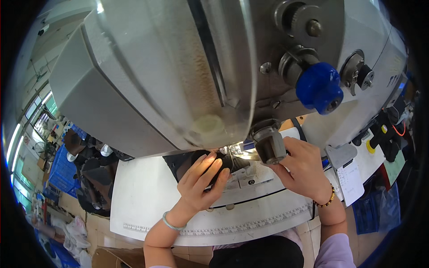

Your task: The person stitches together leather pieces of a shoe upper using an industrial sewing machine, joining the components with thread.

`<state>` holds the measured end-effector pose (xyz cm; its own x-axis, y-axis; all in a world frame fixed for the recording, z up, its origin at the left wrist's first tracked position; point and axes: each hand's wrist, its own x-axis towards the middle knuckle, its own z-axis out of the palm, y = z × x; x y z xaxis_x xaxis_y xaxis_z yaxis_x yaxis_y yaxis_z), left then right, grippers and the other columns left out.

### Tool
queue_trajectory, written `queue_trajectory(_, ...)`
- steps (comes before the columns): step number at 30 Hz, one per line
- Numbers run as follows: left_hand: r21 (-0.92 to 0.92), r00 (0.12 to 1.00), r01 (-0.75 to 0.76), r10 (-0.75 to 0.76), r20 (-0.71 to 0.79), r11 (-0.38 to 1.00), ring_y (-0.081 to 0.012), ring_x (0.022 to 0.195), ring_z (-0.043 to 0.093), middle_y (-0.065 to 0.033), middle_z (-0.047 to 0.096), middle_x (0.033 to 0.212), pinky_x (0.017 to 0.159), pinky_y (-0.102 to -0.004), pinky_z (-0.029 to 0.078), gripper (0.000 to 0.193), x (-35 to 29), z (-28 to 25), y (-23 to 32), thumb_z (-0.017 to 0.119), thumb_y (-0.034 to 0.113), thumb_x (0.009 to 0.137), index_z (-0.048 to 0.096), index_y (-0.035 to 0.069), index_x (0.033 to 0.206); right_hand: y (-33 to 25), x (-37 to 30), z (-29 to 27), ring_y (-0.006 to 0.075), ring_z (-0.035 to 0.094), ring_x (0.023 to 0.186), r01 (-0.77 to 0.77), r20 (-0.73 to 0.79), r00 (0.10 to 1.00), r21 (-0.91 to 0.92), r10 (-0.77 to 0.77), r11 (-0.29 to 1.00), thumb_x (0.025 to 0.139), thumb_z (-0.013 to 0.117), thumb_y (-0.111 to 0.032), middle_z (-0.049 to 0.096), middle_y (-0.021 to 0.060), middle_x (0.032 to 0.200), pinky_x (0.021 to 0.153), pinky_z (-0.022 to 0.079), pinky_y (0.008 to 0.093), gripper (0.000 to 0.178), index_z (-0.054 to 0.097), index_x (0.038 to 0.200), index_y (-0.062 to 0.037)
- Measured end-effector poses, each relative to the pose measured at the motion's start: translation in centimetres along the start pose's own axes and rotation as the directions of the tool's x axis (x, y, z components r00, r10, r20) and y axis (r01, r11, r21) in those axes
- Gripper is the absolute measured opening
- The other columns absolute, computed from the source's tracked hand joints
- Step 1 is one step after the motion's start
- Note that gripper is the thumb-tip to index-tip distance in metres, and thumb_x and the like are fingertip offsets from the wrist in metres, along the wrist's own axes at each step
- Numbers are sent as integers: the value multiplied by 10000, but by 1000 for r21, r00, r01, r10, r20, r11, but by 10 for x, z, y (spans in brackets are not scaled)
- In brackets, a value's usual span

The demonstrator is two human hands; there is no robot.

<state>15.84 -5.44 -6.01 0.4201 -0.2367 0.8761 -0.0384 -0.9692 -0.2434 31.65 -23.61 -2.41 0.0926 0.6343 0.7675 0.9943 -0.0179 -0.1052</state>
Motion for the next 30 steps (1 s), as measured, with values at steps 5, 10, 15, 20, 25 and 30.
queue_trajectory(5, -1, 1000, -20, 20, 8, 1000, -266, 903, 618, -86, 625, 950, 761, -327, 558, 185, 5, 0, 2, 751, 76, 685, 674, 75, 853, -7, -6, -14, 169, 468, 529, -162, 42, 986, 96, 159, 982, 746, 707, -210, 478, 20, 670, 477, 372, 289, 400, 617, 1128, -133)
queue_trajectory(10, -21, 999, 33, -32, 22, 999, -255, 903, 613, -75, 617, 954, 759, -331, 545, 181, 7, -3, 4, 745, 77, 679, 676, 78, 846, -16, -9, -23, 179, 456, 528, -129, 174, 978, 78, 114, 989, 766, 692, -207, 474, 35, 684, 485, 369, 296, 379, 603, 1120, -104)
queue_trajectory(15, -32, 1000, 10, -9, 21, 999, -241, 902, 589, -77, 610, 976, 719, -322, 510, 203, 6, -3, 3, 742, 66, 661, 676, 77, 853, -11, -12, -14, 181, 490, 546, -65, 141, 988, 25, 61, 998, 785, 673, -194, 490, 42, 709, 488, 386, 300, 367, 579, 1122, -84)
queue_trajectory(20, -63, 999, -4, 6, 38, 998, -279, 899, 581, -79, 586, 996, 736, -362, 483, 380, 3, -4, 5, 755, 20, 636, 638, 70, 994, -20, -9, -17, 156, 512, 518, -52, 166, 985, 94, 36, 994, 770, 679, -157, 512, 26, 733, 435, 395, 276, 435, 565, 1184, -92)
queue_trajectory(25, -68, 1000, 6, -4, 29, 998, -280, 895, 581, -79, 588, 984, 733, -365, 490, 353, 4, -3, 6, 752, 20, 646, 634, 69, 975, -17, -14, -2, 130, 497, 498, 52, 96, 994, 22, -54, 998, 751, 688, -149, 503, 8, 724, 415, 376, 264, 462, 572, 1195, -99)
queue_trajectory(30, -82, 999, 43, -41, 27, 996, -280, 887, 580, -78, 589, 970, 732, -360, 490, 324, 6, -3, 7, 747, 13, 648, 629, 53, 947, -24, -11, 0, 136, 515, 552, 33, 83, 996, -73, -27, 997, 721, 704, -127, 531, -3, 715, 467, 395, 271, 466, 604, 1176, -122)
